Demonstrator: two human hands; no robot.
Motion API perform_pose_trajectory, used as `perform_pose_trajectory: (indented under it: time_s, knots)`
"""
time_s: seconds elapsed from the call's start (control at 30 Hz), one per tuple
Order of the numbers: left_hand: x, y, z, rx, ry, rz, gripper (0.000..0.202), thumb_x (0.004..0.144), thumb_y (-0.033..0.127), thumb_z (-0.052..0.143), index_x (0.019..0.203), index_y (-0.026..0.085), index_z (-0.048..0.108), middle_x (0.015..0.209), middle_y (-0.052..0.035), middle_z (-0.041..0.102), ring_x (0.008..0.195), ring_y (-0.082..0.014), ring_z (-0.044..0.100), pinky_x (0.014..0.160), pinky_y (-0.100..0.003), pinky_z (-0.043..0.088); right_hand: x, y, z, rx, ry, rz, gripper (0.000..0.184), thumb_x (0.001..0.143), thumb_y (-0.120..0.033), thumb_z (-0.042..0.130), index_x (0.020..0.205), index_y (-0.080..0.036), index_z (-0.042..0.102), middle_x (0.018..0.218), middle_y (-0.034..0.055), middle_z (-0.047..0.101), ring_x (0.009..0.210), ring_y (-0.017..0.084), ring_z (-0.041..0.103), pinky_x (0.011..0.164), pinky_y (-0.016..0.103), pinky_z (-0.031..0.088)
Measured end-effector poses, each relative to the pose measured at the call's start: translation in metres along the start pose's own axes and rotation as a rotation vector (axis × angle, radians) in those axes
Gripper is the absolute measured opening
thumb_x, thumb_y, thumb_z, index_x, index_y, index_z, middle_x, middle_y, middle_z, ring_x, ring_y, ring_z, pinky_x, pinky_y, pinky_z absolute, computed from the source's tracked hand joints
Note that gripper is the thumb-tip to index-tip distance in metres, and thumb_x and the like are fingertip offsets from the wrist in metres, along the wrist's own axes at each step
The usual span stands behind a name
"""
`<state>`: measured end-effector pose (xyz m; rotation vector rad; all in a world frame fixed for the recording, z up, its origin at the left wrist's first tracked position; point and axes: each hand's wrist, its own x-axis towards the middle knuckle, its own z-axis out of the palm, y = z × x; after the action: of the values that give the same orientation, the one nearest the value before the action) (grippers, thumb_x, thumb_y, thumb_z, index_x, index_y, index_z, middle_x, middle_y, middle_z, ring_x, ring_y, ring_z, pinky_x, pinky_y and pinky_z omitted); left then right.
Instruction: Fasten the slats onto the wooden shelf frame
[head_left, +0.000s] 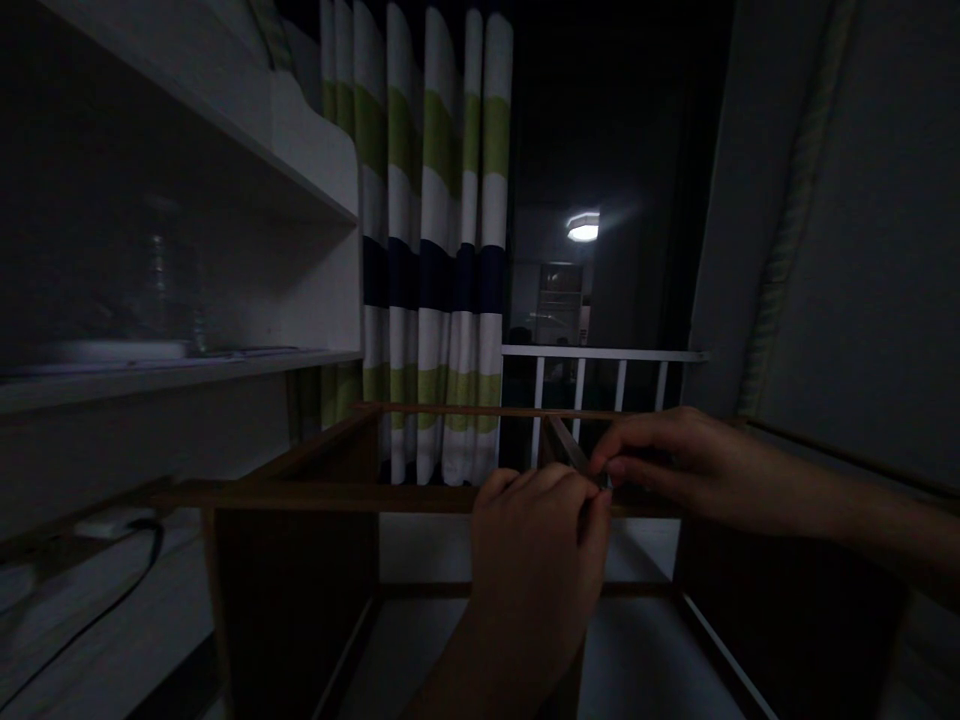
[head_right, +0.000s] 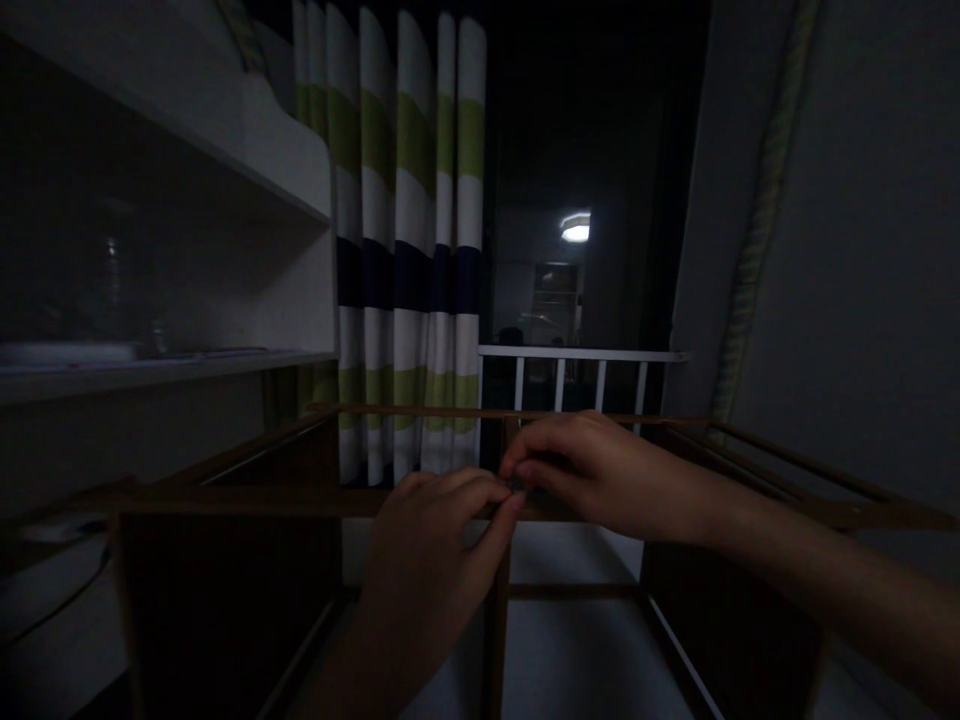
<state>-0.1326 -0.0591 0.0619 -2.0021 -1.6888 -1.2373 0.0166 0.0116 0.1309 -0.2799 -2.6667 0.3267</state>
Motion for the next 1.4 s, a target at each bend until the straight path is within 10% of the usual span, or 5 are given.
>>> perform_pose_trajectory:
  time_s: [0.33,0.6,1.2,1.4]
  knots:
    - [-0.002,0.001,0.006,-0.031,0.051,-0.009,0.011,0.082,0.021,0.051,0.073,0.022,0.057,0.077,0.0082,0.060,0.075,-0.0119,0.055,0.075,-0.033,0.029,-0.004,-0.001,0.010,-0.231,0.112,-0.190,0.016,0.085,-0.004,0.049,0.094,-0.016,0.057,0.087,-0.0049,0.057,0.080,0.005,0.051,0.072,0.015,0.036]
    - [-0.002,0.003,0.009,-0.027,0.110,-0.070,0.011,0.078,0.021,0.055,0.068,0.022,0.058,0.073,0.0094,0.060,0.072,-0.0115,0.054,0.076,-0.034,0.027,-0.009,-0.001,0.012,-0.234,0.177,-0.018,0.005,0.087,-0.014,0.049,0.085,-0.017,0.051,0.073,-0.0059,0.055,0.062,0.005,0.051,0.054,0.016,0.036]
    - [-0.003,0.005,0.007,-0.045,0.104,-0.102,0.012,0.079,0.022,0.054,0.068,0.022,0.060,0.074,0.0095,0.061,0.074,-0.0104,0.055,0.080,-0.035,0.024,0.000,-0.005,-0.026,0.104,-0.300,0.200,0.025,0.089,-0.021,0.048,0.109,-0.023,0.061,0.093,-0.0031,0.061,0.084,0.012,0.058,0.072,0.017,0.046]
    - [-0.002,0.004,0.003,0.019,0.086,-0.080,0.011,0.079,0.022,0.054,0.071,0.023,0.061,0.075,0.0090,0.062,0.072,-0.0105,0.056,0.077,-0.034,0.026,0.014,-0.003,-0.026,0.168,-0.252,-0.065,0.018,0.085,-0.017,0.058,0.101,-0.014,0.065,0.101,0.0035,0.059,0.092,0.012,0.055,0.082,0.019,0.044]
